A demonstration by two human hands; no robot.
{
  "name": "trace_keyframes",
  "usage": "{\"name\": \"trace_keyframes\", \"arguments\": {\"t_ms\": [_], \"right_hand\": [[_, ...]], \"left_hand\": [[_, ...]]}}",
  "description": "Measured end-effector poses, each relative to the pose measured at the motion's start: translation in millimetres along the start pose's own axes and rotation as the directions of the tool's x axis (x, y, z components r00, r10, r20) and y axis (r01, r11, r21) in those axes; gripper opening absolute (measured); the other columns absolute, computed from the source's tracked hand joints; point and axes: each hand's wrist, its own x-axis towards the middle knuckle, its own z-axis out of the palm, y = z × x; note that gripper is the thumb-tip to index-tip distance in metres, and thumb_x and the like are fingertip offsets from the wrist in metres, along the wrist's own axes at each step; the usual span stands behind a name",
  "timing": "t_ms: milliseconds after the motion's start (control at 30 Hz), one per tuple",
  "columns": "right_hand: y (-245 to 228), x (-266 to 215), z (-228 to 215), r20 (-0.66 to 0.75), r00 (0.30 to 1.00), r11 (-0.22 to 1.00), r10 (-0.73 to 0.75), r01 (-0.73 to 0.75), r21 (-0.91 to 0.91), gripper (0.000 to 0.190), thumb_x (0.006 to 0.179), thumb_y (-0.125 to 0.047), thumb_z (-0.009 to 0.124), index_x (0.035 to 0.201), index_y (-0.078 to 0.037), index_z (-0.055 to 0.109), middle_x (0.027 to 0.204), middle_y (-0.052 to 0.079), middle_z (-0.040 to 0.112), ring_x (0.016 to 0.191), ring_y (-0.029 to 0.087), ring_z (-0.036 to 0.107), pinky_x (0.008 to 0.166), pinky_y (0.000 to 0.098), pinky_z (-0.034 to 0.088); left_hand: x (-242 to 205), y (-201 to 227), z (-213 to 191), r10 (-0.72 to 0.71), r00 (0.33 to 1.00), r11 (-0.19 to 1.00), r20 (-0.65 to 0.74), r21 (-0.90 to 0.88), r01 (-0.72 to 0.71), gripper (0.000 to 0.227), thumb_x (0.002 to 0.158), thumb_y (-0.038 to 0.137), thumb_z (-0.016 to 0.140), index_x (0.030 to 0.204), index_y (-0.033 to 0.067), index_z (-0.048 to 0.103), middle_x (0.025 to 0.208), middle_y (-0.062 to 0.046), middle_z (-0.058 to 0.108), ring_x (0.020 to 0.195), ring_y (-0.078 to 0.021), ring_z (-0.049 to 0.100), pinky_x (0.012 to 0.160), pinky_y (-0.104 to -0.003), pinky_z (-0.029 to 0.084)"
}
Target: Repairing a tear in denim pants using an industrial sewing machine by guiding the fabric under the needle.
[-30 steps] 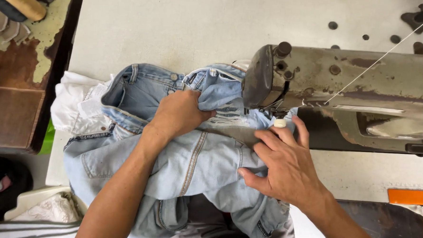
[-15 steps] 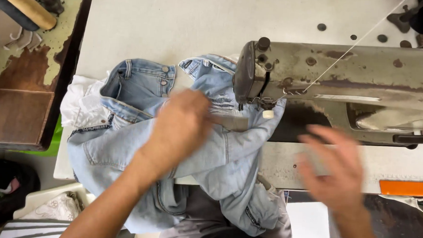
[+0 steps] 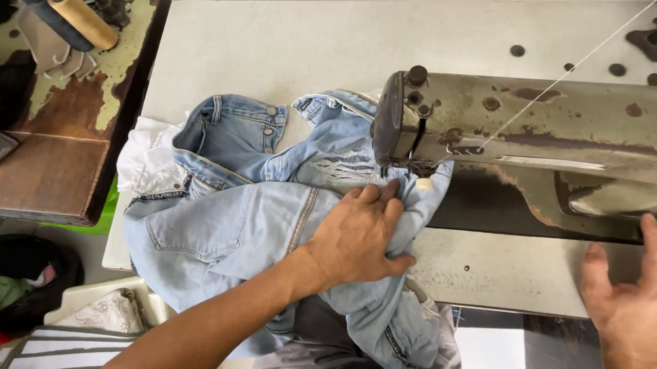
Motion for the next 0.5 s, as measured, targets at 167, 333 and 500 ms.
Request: {"name": "trace_keyframes", "arguments": {"t_ms": [167,333,500], "right_hand": [[14.3,-17.4,11.1,0.075,0.985,0.981,0.155,-0.162,0.110,0.056,0.113,0.006,0.069,0.162,0.027,0.054,0.151,0.042,0.058,0.138,0.052,0.057,0.120,0.0486,0.044],[48.9,-37.3,27.7,0.047,0.995,0.977,0.093,-0.100,0.186,0.042,0.108,0.019,0.051,0.144,0.034,0.067,0.157,0.044,0.056,0.148,0.053,0.055,0.128,0.0558,0.046],[65.1,-59.7,34.8,0.126,0.962,0.957,0.243,-0.259,0.130,0.059,0.109,0.011,0.048,0.164,0.026,0.062,0.130,0.030,0.056,0.106,0.040,0.048,0.093,0.0464,0.042]], "left_hand": [[6.3,-7.1,6.5,0.021,0.999,0.999,-0.047,-0.048,-0.023,0.069,0.073,0.061,0.073,0.102,0.0012,0.054,0.137,-0.031,0.061,0.108,-0.0361,0.056,0.090,-0.047,0.047],[3.1,2.2,4.6,0.007,0.997,1.000,-0.072,-0.004,-0.008,0.059,0.074,0.054,0.067,0.103,0.0035,0.055,0.140,-0.029,0.061,0.105,-0.0331,0.055,0.087,-0.045,0.047],[0.2,12.4,1.7,-0.012,0.998,1.000,-0.056,0.004,0.013,0.056,0.074,0.052,0.066,0.101,0.0043,0.056,0.140,-0.029,0.061,0.105,-0.0323,0.055,0.087,-0.045,0.047]]}}
